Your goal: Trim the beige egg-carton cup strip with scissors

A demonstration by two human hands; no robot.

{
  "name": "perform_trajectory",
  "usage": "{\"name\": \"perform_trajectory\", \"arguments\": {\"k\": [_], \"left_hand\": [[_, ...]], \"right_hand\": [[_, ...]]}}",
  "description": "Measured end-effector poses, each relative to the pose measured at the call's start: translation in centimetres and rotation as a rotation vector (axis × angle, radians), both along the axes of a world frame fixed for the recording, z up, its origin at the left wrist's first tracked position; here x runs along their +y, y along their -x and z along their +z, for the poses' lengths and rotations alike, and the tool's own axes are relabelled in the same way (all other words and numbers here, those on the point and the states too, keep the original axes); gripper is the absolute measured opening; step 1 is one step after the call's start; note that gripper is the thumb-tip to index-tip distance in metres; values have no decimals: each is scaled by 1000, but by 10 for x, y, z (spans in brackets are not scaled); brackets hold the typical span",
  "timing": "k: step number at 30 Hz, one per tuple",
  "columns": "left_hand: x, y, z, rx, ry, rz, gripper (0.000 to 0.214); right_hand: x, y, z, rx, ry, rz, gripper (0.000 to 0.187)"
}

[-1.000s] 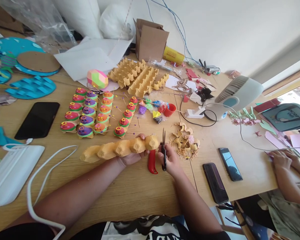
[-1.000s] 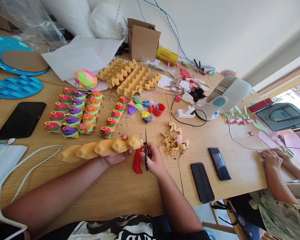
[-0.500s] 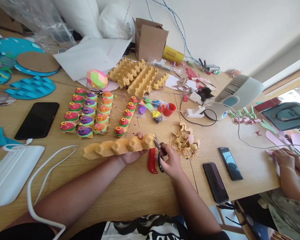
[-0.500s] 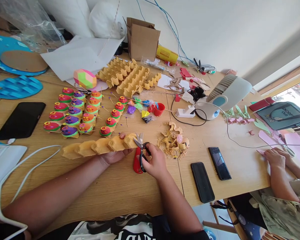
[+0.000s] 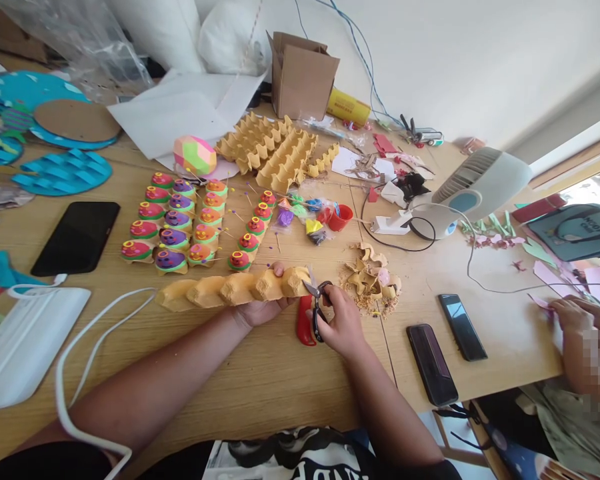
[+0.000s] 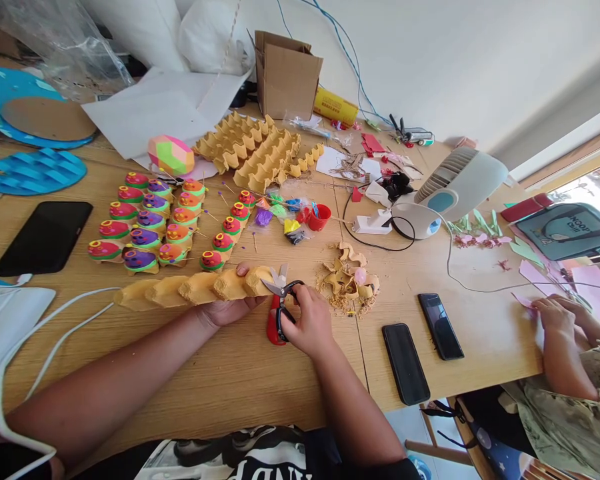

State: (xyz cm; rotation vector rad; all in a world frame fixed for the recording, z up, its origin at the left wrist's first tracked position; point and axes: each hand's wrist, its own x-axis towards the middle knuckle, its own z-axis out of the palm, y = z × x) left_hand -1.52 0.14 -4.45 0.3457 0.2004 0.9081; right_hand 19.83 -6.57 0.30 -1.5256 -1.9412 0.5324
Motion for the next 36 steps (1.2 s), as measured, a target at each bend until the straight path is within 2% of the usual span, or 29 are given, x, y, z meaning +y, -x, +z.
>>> {"name": "perform_trajectory", "arguments": {"k": [6,12,17,23,36], "left_hand": [[-1,1,11,48,30,-29,34],[-3,0,19,28,-30,-7,34],[-2,-1,17,-29,-36,-42,35],[-3,-3,14,-46,-52,-39,39],[-1,-3,13,-30,1,-26,36]], "right_hand": [[0,2,-1,-19,-15,-8,23],[0,1,-1,-33,-8,-20,25],[-1,3,1,-22,10,-40,35],[-1,3,-1,-37,7,-64,37],[1,0,-5,-53,33,-112,31]]}}
